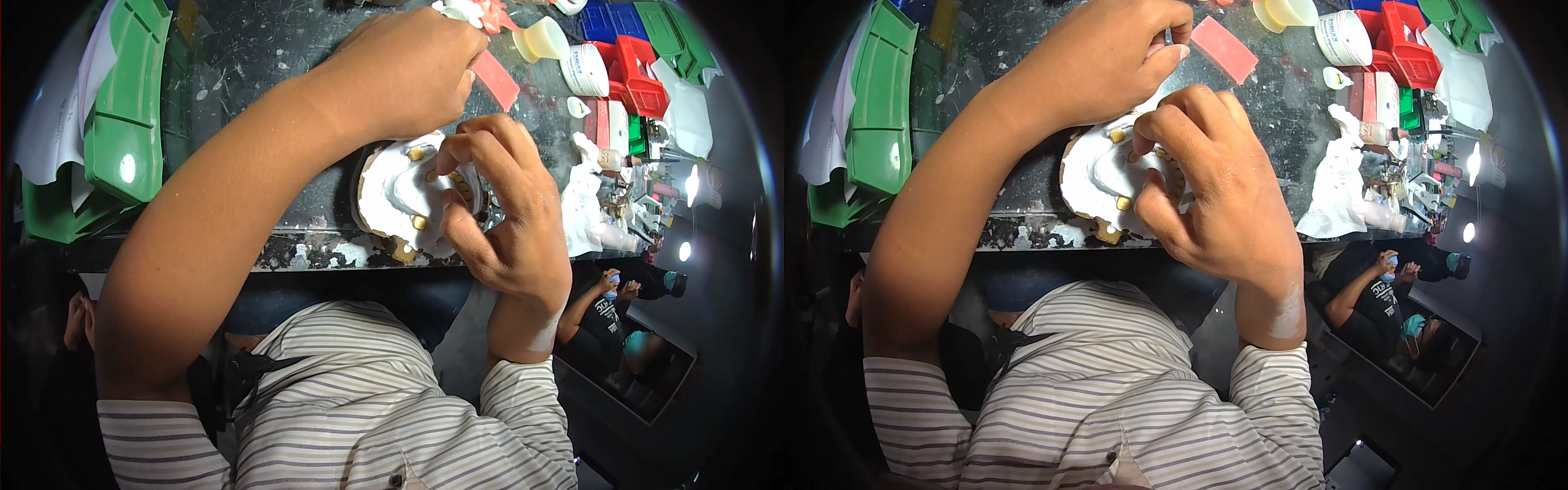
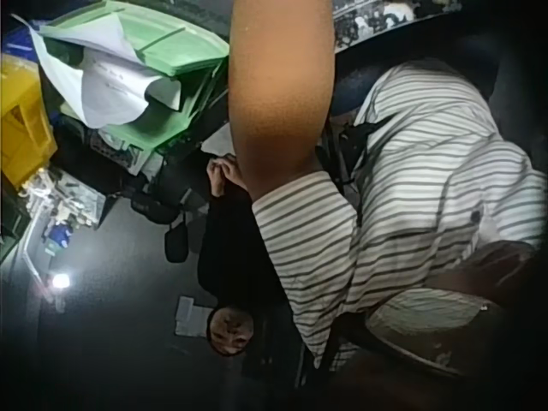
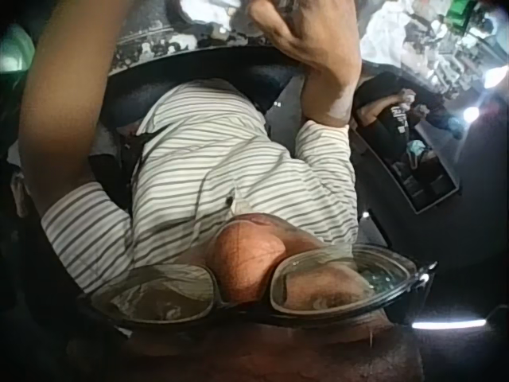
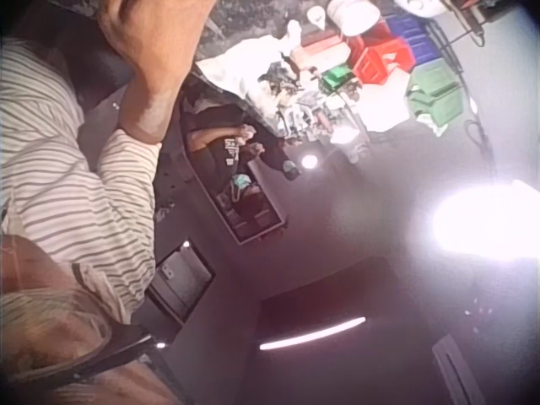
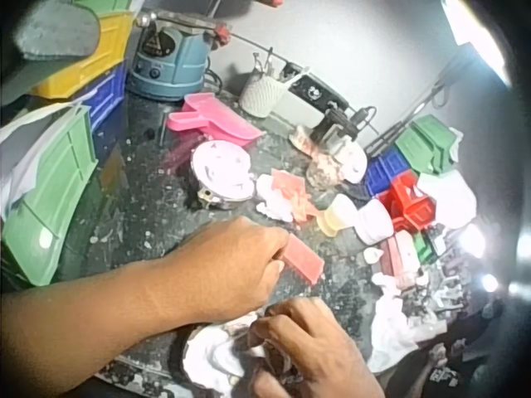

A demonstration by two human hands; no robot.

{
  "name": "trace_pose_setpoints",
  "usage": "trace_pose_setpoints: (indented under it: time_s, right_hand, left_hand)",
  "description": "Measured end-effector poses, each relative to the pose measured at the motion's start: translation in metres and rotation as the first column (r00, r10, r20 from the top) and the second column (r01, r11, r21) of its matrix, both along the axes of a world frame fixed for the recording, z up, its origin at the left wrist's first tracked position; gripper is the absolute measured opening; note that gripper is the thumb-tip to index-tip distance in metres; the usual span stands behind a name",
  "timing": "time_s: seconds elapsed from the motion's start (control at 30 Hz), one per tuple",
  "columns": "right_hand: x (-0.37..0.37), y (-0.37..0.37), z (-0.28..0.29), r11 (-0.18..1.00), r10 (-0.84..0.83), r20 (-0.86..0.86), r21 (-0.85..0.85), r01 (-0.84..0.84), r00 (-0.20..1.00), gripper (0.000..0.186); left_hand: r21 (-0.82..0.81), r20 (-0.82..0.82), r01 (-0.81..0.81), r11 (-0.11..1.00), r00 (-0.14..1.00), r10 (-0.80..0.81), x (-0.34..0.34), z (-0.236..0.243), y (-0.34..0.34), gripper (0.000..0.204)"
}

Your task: The person sets artificial teeth into a plaster dental cast by hand, picking up individual teeth from the table and pressing them into the mold.

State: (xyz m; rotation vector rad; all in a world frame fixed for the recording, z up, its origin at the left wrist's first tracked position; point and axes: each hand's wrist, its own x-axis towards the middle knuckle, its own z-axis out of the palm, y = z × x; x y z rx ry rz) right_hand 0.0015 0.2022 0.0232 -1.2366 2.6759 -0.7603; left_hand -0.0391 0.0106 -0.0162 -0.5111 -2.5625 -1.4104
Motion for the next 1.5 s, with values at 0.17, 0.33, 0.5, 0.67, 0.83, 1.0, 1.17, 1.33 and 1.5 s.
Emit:
trace_pose_setpoints:
  time_s: [0.17, 0.33, 0.5, 0.67, 0.83, 1.0, 1.17, 1.33, 1.5]
  right_hand:
    - [0.001, 0.006, -0.005, 0.999, -0.01, -0.005, -0.037, 0.01, 1.0, 0.029]
    - [0.002, 0.003, -0.008, 0.998, -0.009, 0.004, -0.057, 0.009, 1.0, 0.029]
    - [0.003, 0.004, -0.005, 0.999, -0.028, 0.015, -0.039, 0.029, 0.999, 0.029]
    - [0.004, 0.008, -0.006, 0.986, -0.077, 0.032, -0.146, 0.081, 0.996, 0.025]
    - [0.016, 0.041, -0.018, 0.816, -0.337, 0.167, -0.44, 0.375, 0.927, 0.02]
    - [0.036, 0.061, -0.034, 0.687, -0.444, 0.197, -0.552, 0.473, 0.874, 0.019]
    - [0.033, 0.079, -0.055, 0.624, -0.558, 0.051, -0.632, 0.459, 0.828, 0.017]
    - [0.027, 0.087, -0.07, 0.557, -0.599, 0.057, -0.686, 0.468, 0.798, 0.017]
    - [0.024, 0.091, -0.071, 0.518, -0.609, 0.064, -0.722, 0.458, 0.79, 0.018]
  left_hand:
    - [-0.021, 0.018, -0.023, 1.0, 1.0, 0.024, -0.009, -0.012, 0.008, 0.016]
    - [-0.03, -0.048, -0.017, 0.999, 0.999, 0.015, 0.001, -0.006, 0.002, 0.016]
    - [-0.062, -0.022, 0.019, 0.998, 1.0, -0.021, 0.002, 0.002, 0.0, 0.016]
    - [-0.063, 0.028, 0.016, 0.998, 1.0, -0.014, -0.004, -0.007, 0.0, 0.017]
    - [0.086, 0.088, 0.047, 0.995, 0.995, -0.055, -0.01, -0.003, -0.001, 0.018]
    - [0.248, 0.229, 0.393, 0.886, 0.864, -0.448, 0.0, 0.007, -0.007, 0.021]
    - [0.296, 0.286, 0.546, 0.784, 0.733, -0.618, -0.001, 0.0, -0.014, 0.048]
    - [0.383, 0.233, 0.604, 0.699, 0.669, -0.706, -0.003, -0.005, -0.017, 0.053]
    - [0.322, 0.3, 0.63, 0.706, 0.64, -0.708, -0.004, 0.001, -0.015, 0.052]
